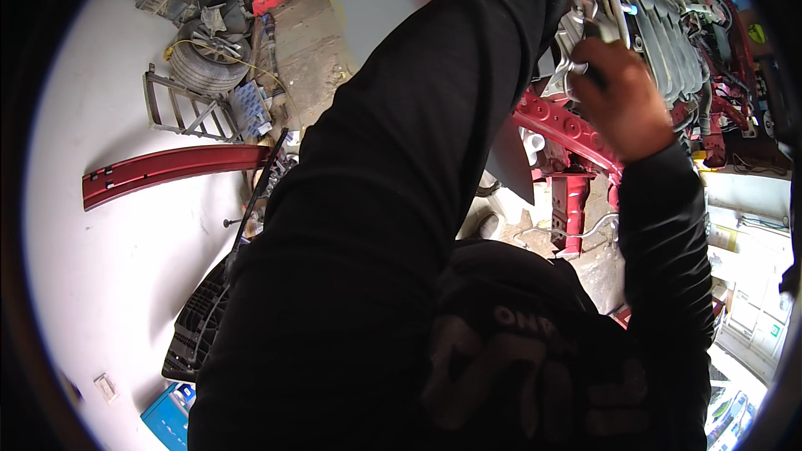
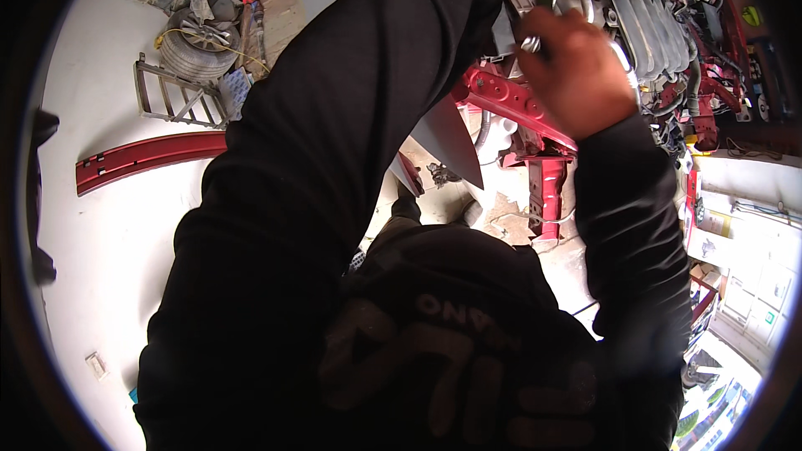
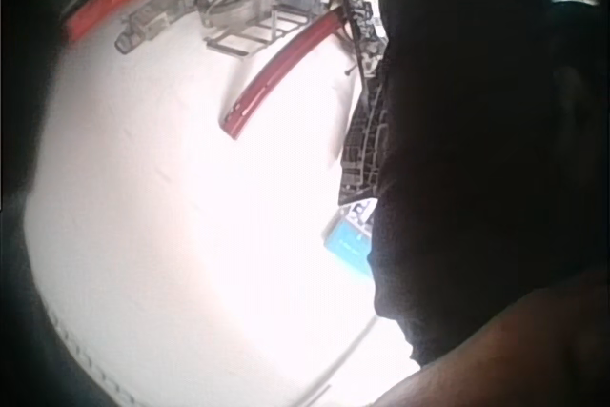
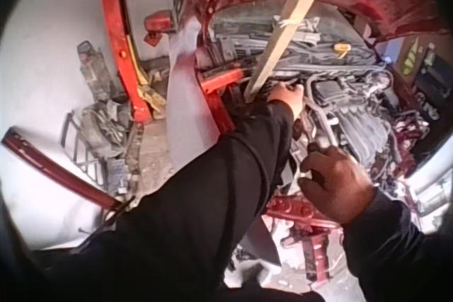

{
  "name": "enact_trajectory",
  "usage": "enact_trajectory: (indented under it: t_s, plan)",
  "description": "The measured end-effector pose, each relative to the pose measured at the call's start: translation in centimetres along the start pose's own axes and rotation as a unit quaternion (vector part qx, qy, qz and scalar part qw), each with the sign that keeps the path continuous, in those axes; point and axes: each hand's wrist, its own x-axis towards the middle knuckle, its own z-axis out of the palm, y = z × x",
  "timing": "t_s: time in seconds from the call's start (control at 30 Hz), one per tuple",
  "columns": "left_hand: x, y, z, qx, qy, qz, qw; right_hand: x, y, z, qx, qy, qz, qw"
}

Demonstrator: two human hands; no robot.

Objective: The person works on a car engine with the hood open, using a ratchet and socket to tighten bolts on the engine block. They reach into the engine bay, adjust components, and retrieve tools from a nearby toolbox.

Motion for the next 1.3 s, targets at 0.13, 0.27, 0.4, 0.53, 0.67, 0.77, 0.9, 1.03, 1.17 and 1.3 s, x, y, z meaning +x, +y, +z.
enact_trajectory:
  t_s: [0.13,0.27,0.4,0.53,0.67,0.77,0.9,1.03,1.17,1.3]
  plan:
    - [-0.1,-0.4,0.8,-0.116,-0.033,-0.068,0.990,0.8,4.7,-0.6,-0.136,0.048,0.063,0.988]
    - [0.4,-0.4,0.8,0.031,0.036,0.000,0.999,0.1,0.5,0.8,-0.091,0.002,-0.006,0.996]
    - [0.2,-0.2,0.7,-0.154,-0.042,-0.098,0.982,0.4,5.9,-0.4,-0.177,-0.002,0.033,0.984]
    - [-0.3,0.2,-0.1,-0.026,0.006,0.018,0.999,0.8,1.6,1.0,-0.149,-0.005,0.016,0.989]
    - [-0.2,0.0,-1.2,-0.084,-0.070,-0.068,0.992,0.7,-0.5,-1.1,-0.087,0.014,0.006,0.996]
    - [-0.1,-0.7,-0.9,-0.286,-0.102,-0.165,0.939,1.1,4.4,-3.0,-0.242,0.081,0.083,0.963]
    - [-0.4,-1.0,-0.8,-0.407,-0.101,-0.064,0.906,-0.1,-0.5,-1.2,-0.059,-0.025,0.005,0.998]
    - [-1.3,-0.6,-2.1,-0.269,-0.091,-0.069,0.956,0.6,2.9,-3.2,-0.114,0.017,0.090,0.989]
    - [-2.0,0.4,-2.2,-0.282,-0.125,-0.111,0.945,2.0,1.9,-4.4,-0.199,-0.075,0.204,0.956]
    - [-2.2,0.5,-3.3,-0.370,-0.065,-0.181,0.909,0.1,-1.2,-3.9,-0.061,-0.006,0.098,0.993]
